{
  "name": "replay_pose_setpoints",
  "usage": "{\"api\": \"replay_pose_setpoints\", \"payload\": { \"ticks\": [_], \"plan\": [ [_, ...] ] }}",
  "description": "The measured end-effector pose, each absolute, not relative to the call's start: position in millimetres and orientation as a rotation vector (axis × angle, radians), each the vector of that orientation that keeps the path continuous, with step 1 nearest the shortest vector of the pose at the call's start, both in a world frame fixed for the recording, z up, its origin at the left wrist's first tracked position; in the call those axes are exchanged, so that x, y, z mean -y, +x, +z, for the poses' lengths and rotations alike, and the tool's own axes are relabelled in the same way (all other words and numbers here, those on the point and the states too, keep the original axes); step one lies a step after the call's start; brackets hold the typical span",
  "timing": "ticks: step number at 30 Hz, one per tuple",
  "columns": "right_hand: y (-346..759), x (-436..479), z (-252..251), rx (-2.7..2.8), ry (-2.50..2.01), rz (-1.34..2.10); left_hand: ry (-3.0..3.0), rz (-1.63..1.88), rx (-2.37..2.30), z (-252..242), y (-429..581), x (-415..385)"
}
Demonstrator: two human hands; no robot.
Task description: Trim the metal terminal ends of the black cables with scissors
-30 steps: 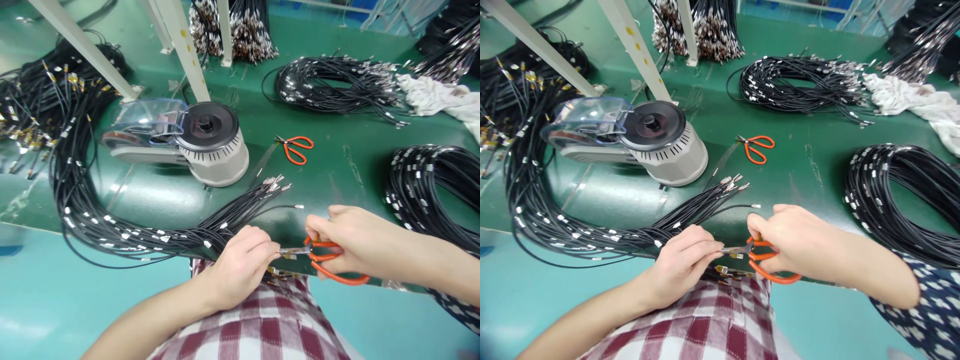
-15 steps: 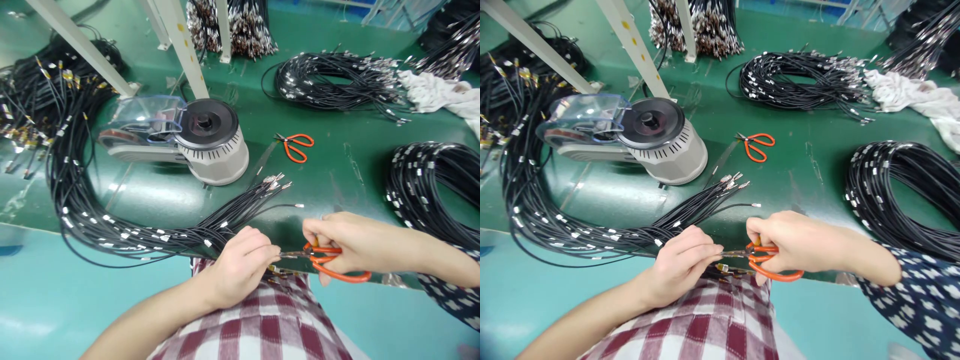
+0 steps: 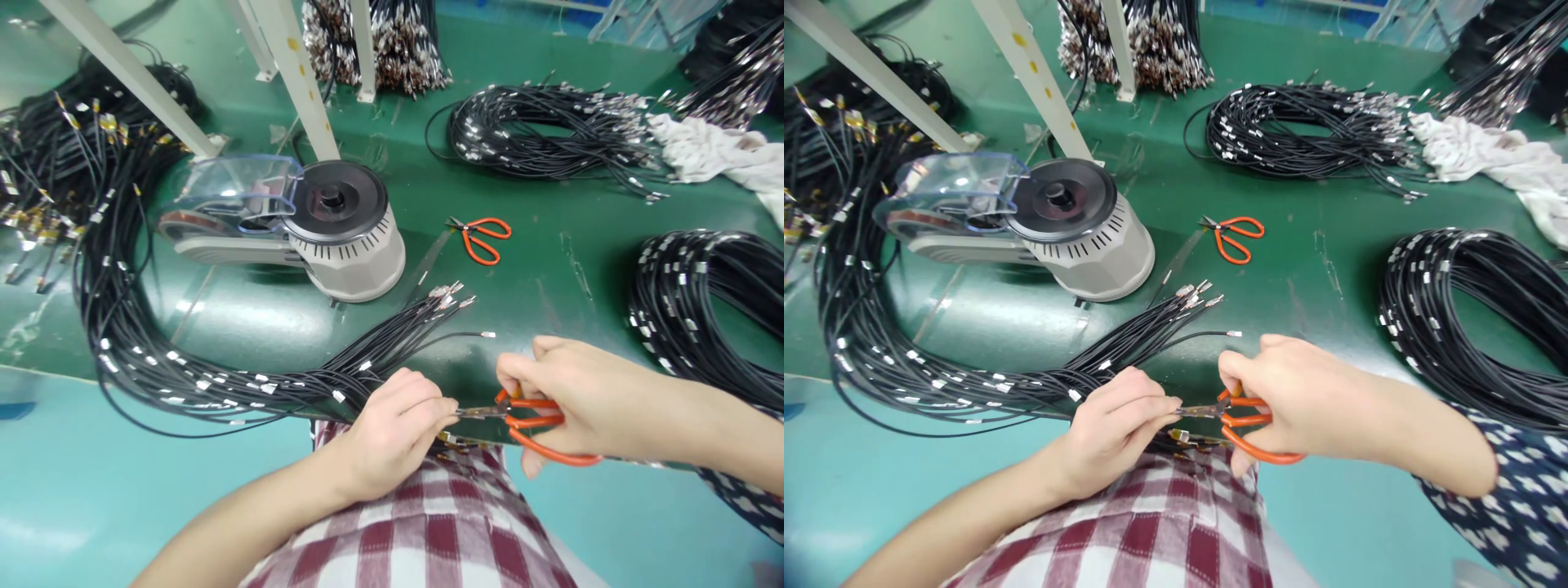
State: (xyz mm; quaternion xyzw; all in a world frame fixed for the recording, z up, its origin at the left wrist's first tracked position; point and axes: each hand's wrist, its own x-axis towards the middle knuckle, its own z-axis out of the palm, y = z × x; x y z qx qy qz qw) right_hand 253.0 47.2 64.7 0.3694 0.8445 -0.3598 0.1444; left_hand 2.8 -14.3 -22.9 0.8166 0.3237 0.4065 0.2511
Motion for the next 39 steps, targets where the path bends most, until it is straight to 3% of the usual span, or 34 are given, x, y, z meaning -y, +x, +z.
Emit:
{"api": "replay_pose_setpoints", "payload": {
  "ticks": [12, 23, 28, 34, 39],
  "plan": [
    [250.3, -42.2, 58.4, -2.668, 0.921, -0.537, 2.244, 1.162, -0.857, -21.3, 3.7, 14.8],
    [243.6, -59.8, 69.5, -1.989, 1.199, -1.530, 1.991, 1.188, -0.903, -17.1, 3.5, 11.6],
    [254.5, -60.7, 70.3, -2.452, 1.321, -1.024, 1.879, 1.183, -0.955, -12.4, 6.0, 3.9],
    [254.5, -53.6, 80.8, -2.817, 1.078, -0.407, 1.863, 1.107, -0.953, -6.5, 9.0, -4.9],
    [255.3, -51.3, 77.7, -2.879, 0.898, -0.163, 1.864, 0.882, -1.000, -0.9, 9.7, -3.7]
  ]
}}
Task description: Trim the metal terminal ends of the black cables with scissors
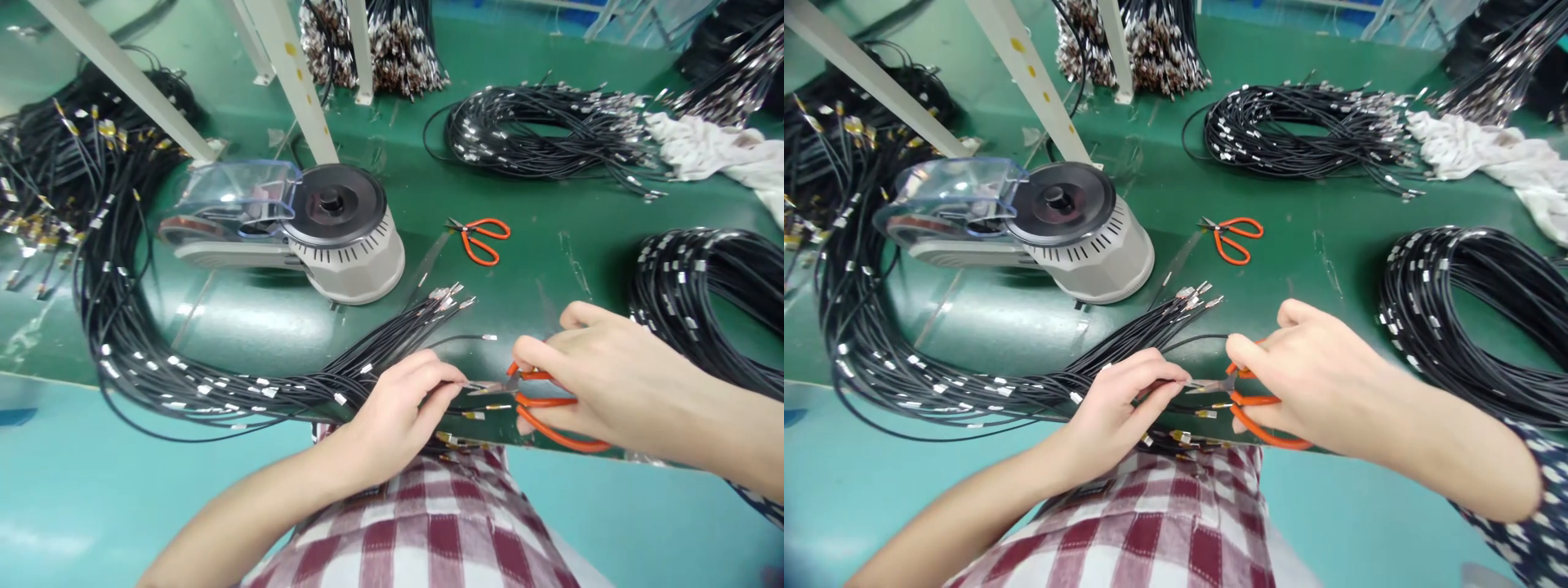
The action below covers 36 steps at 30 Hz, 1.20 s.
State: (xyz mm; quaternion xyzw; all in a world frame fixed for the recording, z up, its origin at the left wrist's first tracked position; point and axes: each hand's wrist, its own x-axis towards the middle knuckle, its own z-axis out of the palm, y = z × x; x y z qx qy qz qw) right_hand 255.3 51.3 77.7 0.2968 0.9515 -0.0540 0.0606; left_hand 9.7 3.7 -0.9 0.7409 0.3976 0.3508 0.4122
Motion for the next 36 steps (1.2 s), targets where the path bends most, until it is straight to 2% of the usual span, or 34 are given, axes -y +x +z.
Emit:
{"api": "replay_pose_setpoints", "payload": {
  "ticks": [6, 18, 23, 32, 36],
  "plan": [
    [251.8, -51.7, 72.9, -2.896, 0.771, -0.037, 1.822, 0.813, -1.031, 1.1, 10.3, -3.2],
    [245.6, -45.3, 72.0, -2.754, 0.812, -0.109, 1.755, 0.797, -1.083, 1.7, 12.8, -1.8],
    [252.5, -52.5, 62.9, -2.753, 0.847, -0.361, 1.769, 0.872, -1.038, -0.6, 11.7, 0.3],
    [243.0, -63.5, 64.1, -2.324, 1.103, -1.200, 1.754, 0.974, -0.985, -3.7, 10.2, 1.7],
    [244.0, -62.1, 60.7, -2.232, 1.140, -1.367, 1.725, 0.980, -0.994, -1.4, 9.8, 1.3]
  ]
}}
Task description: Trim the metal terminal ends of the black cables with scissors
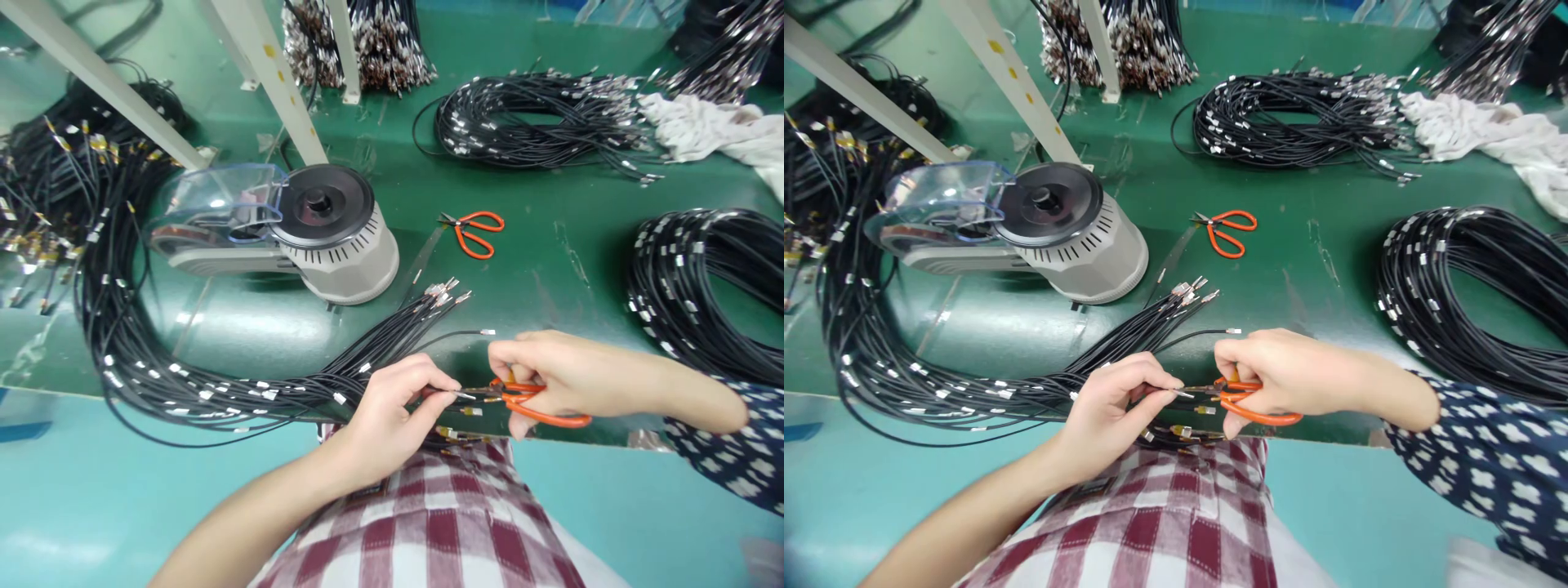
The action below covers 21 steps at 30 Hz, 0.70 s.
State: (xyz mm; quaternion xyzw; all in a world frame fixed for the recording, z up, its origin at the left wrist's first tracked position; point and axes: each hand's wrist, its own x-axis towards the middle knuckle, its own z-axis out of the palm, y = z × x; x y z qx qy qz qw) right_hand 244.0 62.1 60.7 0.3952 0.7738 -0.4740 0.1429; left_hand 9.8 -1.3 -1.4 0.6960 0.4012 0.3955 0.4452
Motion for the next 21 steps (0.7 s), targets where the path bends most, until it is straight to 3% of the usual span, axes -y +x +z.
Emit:
{"api": "replay_pose_setpoints", "payload": {
  "ticks": [14, 17, 21],
  "plan": [
    [249.2, -48.6, 68.3, -2.871, 0.776, -0.402, 1.790, 0.903, -1.006, -3.1, 10.0, 3.9],
    [251.4, -48.1, 65.2, -2.896, 0.683, -0.433, 1.792, 0.934, -0.996, -4.4, 10.2, 4.7],
    [248.9, -51.0, 61.8, -2.628, 1.001, -0.866, 1.776, 1.005, -0.963, -4.7, 10.2, 5.2]
  ]
}}
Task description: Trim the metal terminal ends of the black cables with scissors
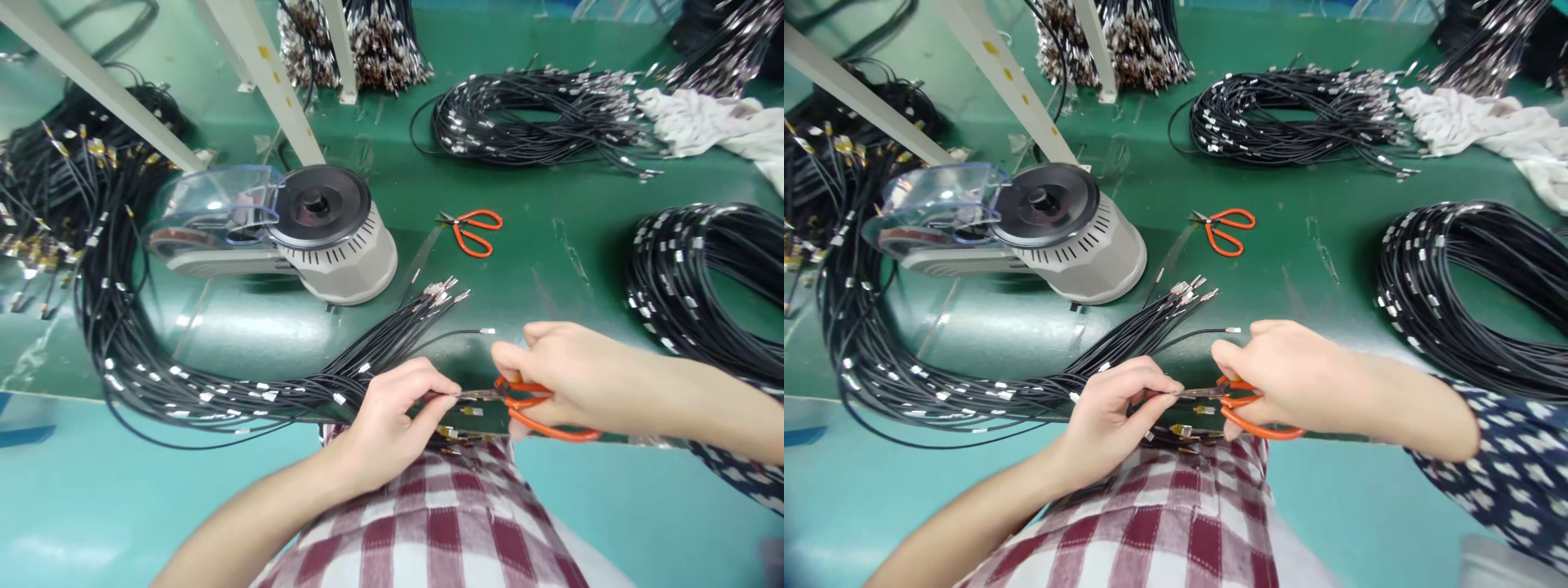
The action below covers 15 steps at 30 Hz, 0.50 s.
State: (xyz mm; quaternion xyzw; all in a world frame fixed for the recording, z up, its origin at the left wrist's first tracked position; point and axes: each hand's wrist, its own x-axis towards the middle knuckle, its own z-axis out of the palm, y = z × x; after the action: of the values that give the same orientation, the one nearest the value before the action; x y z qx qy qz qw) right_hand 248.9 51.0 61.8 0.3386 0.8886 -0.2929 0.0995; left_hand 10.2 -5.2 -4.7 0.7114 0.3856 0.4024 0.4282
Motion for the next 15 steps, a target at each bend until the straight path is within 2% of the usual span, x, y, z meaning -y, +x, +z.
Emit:
{"api": "replay_pose_setpoints", "payload": {
  "ticks": [5, 8, 9, 12, 13, 15],
  "plan": [
    [247.3, -55.7, 57.5, -2.364, 1.127, -1.328, 1.689, 1.030, -0.976, -3.4, 9.8, 4.5],
    [264.9, -62.4, 50.0, -2.403, 1.316, -1.327, 1.599, 0.997, -1.019, -2.3, 7.5, 3.1],
    [273.2, -65.3, 46.8, -2.489, 1.453, -1.158, 1.574, 1.003, -1.027, -1.8, 6.3, 2.4],
    [297.4, -73.0, 36.3, -2.628, 1.757, -0.181, 1.531, 1.064, -1.046, 0.4, 1.5, 0.3],
    [303.4, -74.8, 32.7, -2.593, 1.739, 0.042, 1.527, 1.083, -1.052, 1.4, -0.2, -0.4],
    [311.9, -77.4, 25.7, -2.525, 1.662, 0.246, 1.538, 1.108, -1.074, 3.2, -3.3, -1.9]
  ]
}}
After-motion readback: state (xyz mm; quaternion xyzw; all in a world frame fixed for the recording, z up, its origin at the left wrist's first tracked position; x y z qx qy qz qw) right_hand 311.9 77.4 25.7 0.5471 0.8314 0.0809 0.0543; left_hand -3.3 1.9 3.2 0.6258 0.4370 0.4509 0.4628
